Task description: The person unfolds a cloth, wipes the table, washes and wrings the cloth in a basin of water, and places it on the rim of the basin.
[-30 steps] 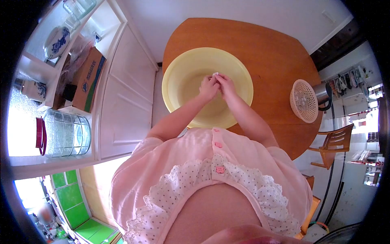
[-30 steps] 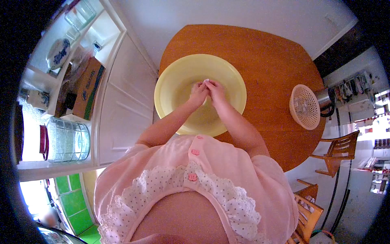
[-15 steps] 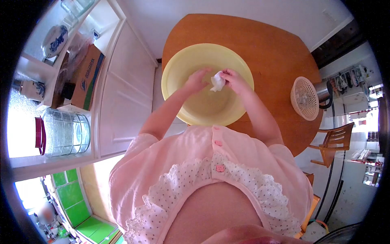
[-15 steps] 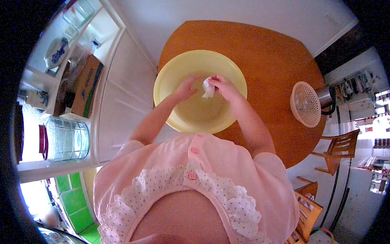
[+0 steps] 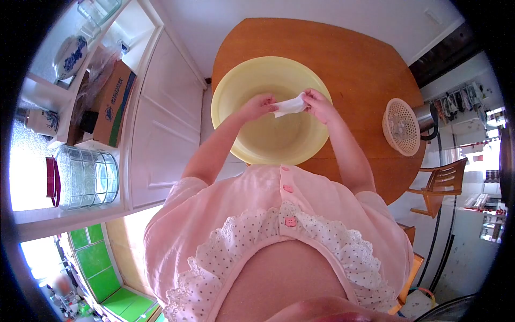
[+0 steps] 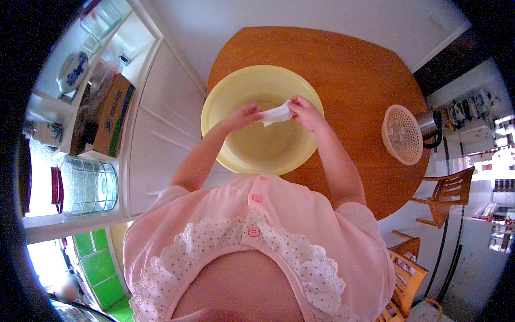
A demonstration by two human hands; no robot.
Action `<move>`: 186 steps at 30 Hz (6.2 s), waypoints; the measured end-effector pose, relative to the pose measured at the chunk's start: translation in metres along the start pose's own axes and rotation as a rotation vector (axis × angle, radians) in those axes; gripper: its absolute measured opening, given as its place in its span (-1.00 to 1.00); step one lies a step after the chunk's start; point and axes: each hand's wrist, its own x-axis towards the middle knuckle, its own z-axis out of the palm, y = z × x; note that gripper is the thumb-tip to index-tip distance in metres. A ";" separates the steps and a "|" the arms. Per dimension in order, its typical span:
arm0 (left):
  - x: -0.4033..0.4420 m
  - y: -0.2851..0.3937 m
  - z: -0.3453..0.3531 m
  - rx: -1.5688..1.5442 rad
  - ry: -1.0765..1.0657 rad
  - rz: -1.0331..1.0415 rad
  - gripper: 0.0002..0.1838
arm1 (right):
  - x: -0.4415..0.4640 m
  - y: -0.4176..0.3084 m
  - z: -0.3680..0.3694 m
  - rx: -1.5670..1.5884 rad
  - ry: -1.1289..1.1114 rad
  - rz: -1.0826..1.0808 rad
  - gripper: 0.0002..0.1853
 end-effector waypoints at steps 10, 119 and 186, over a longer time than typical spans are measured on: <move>0.007 0.022 0.025 -0.604 0.133 -0.120 -0.77 | 0.017 0.035 0.024 -0.144 0.107 -0.361 -0.67; -0.030 0.020 0.067 -0.603 0.429 -0.102 -0.72 | -0.060 0.031 0.079 -0.363 0.375 -0.466 -0.51; -0.055 0.078 0.055 1.041 0.017 0.434 -0.66 | -0.007 0.038 0.038 0.003 -0.033 -0.013 -0.57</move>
